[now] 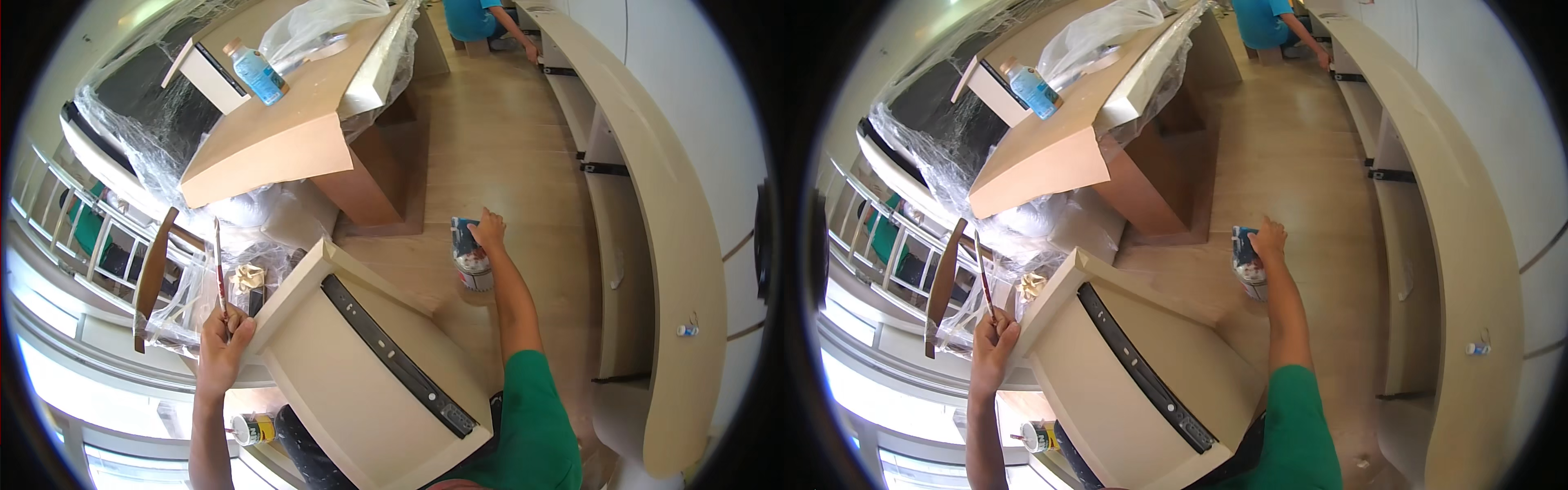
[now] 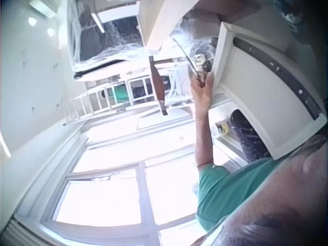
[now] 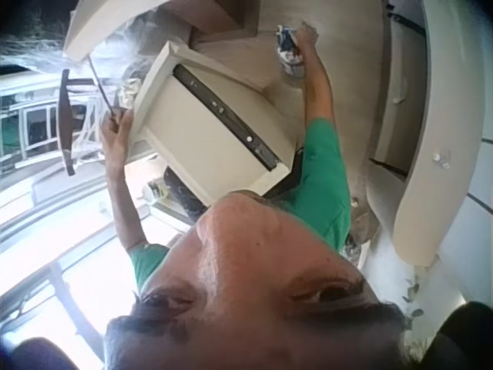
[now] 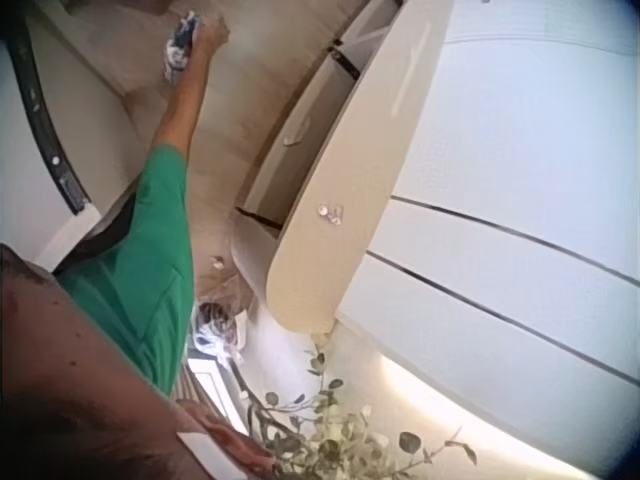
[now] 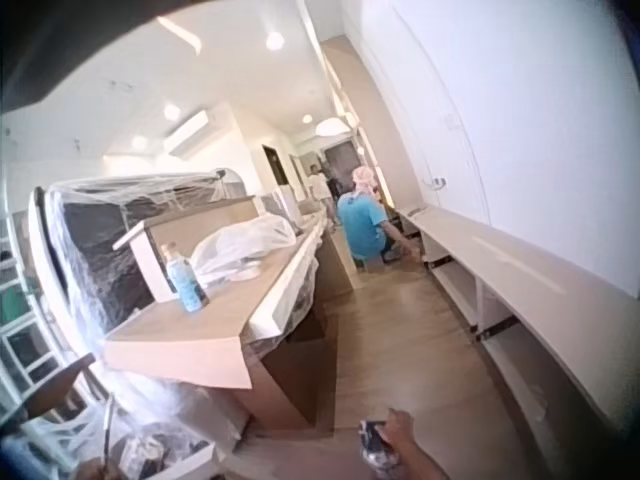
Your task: The person sands the edges of a small wooden cabinet piece with a sanding block and then applies a liquid with a brush to the inner edges of a drawer.
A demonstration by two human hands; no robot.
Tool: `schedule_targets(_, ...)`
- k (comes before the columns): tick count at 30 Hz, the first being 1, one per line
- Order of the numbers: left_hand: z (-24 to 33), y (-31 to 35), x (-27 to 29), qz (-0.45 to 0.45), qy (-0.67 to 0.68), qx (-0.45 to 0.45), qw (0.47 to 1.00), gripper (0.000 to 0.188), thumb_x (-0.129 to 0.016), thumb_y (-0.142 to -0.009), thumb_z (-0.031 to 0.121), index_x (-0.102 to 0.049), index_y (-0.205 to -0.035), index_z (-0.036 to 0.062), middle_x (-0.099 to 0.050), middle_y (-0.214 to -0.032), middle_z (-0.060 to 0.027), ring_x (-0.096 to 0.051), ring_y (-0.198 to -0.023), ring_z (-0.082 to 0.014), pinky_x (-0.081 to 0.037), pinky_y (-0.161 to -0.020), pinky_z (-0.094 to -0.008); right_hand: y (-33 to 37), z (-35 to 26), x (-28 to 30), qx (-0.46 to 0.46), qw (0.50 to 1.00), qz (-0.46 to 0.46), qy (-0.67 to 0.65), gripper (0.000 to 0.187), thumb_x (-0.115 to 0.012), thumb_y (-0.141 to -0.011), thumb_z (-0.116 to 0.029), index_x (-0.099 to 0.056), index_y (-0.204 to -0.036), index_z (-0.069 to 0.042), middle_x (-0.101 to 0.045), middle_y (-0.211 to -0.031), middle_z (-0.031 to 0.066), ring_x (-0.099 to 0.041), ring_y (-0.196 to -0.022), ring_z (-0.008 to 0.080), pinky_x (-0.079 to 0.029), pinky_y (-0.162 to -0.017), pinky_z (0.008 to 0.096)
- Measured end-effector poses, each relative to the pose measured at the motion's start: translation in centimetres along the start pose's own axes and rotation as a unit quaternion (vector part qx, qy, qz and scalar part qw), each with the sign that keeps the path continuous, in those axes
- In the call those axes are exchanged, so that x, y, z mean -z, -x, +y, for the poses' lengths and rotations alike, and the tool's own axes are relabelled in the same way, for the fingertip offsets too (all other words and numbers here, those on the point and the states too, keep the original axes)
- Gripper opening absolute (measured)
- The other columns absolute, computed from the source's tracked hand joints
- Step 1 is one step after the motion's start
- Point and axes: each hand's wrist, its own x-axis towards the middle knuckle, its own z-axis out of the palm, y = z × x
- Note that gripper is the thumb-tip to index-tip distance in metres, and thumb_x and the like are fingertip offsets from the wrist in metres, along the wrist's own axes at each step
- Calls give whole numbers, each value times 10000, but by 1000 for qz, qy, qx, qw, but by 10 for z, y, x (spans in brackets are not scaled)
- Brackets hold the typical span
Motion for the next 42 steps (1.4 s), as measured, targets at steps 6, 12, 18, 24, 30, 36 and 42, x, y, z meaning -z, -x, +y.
schedule_targets(6, 0, 1, 0, 14, -13, -6, 1000, 270, -641, -973, 84, -404, -844, 94, -470, -803, 20, -384, -744, -66, -360, -665, -242, -14, 1, -35, -9, 1000, 15, 13, 524, -825, -774, -255, -613, -1209, -55, -708, -1145, 157, -609, -1175, 370, -465, -998, 508)
schedule_targets(12, 7, 0, -1, 8, -28, -10, 1000, 267, -642, -968, 94, -406, -843, 100, -428, -790, 31, -362, -737, -62, -338, -654, -243, -18, 0, -37, -21, 994, 92, -61, 343, -743, -772, -133, -658, -1095, -60, -716, -1091, 165, -618, -1124, 405, -476, -970, 532)
schedule_targets(18, 4, -6, -5, 8, -28, -24, 999, 252, -609, -984, 66, -398, -850, 102, -389, -788, 38, -333, -725, -58, -299, -646, -239, -26, -2, -24, -63, 954, 153, -250, 186, -716, -800, -115, -741, -968, -38, -743, -927, 181, -709, -903, 385, -559, -827, 460)
schedule_targets(24, -2, 2, 1, 13, -48, -36, 998, 272, -632, -980, 97, -404, -832, 101, -387, -778, 38, -336, -721, -72, -301, -642, -257, 10, -11, 8, -29, 839, -26, -542, 244, -668, -917, -79, -742, -1139, -9, -734, -882, 102, -703, -828, 236, -561, -756, 356)
schedule_targets(30, -17, 2, 6, 39, -54, -71, 995, 364, -687, -962, 227, -415, -799, 48, -335, -721, -15, -337, -690, -121, -324, -611, -318, 65, 5, 103, -122, 624, -242, -733, 249, -620, -957, -123, -638, -1177, -8, -670, -1051, 128, -642, -844, 235, -602, -786, 411)
schedule_targets(36, -5, 0, 15, 17, -80, -95, 992, 443, -708, -945, 306, -389, -784, 44, -347, -681, -37, -349, -658, -161, -351, -598, -365, 121, 19, 219, -127, 490, -239, -829, 134, -578, -1022, -139, -615, -1123, -60, -664, -1032, 81, -649, -941, 220, -553, -746, 340)
schedule_targets(42, -19, -5, 14, 25, -70, -123, 990, 462, -707, -948, 338, -384, -772, 59, -353, -683, -34, -349, -657, -148, -341, -593, -362, 249, -23, 348, -56, 586, -118, -800, 255, -649, -1007, -166, -622, -1212, -16, -691, -1223, 112, -682, -1083, 240, -596, -874, 365)
